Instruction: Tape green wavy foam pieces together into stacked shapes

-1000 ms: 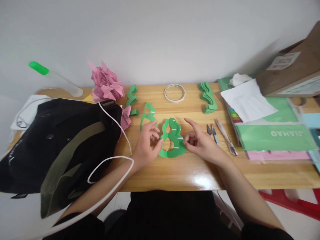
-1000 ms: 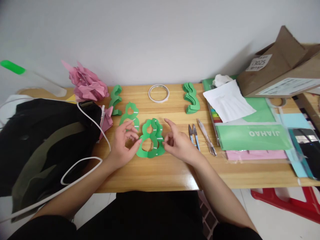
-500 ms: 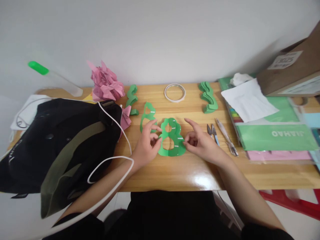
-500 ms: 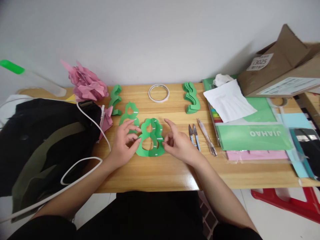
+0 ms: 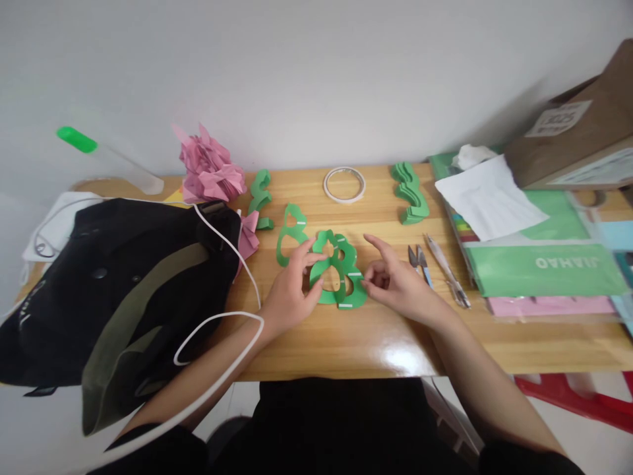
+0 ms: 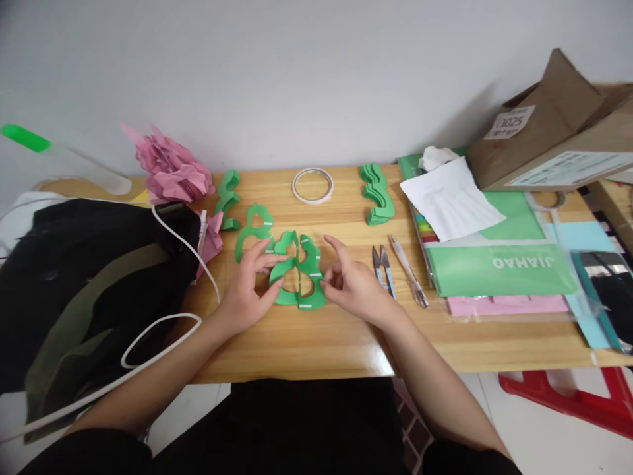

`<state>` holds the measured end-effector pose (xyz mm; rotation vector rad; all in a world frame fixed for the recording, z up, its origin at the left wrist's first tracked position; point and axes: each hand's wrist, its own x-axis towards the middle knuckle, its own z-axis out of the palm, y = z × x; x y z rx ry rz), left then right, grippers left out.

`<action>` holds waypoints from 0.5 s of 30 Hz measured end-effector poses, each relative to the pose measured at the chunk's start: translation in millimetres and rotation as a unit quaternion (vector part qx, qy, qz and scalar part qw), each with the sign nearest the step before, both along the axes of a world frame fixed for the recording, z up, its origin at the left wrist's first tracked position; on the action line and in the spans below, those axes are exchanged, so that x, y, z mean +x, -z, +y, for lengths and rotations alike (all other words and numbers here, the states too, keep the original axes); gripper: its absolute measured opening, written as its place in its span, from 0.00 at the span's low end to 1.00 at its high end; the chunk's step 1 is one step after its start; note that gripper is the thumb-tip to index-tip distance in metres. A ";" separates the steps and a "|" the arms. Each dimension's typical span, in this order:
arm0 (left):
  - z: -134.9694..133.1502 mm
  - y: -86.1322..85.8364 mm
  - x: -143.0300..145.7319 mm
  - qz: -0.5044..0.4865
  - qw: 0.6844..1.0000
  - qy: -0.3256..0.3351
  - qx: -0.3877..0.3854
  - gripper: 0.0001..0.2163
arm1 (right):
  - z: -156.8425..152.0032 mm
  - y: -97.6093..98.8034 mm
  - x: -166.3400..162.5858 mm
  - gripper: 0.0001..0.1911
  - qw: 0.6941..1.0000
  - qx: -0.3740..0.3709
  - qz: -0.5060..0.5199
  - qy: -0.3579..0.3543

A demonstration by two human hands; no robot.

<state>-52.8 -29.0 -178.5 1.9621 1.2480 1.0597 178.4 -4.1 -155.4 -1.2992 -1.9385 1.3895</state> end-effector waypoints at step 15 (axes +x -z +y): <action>-2.0 -4.9 0.2 0.027 0.999 0.033 -0.018 0.32 | 0.7 4.4 0.2 0.41 1.000 -0.018 0.016 0.006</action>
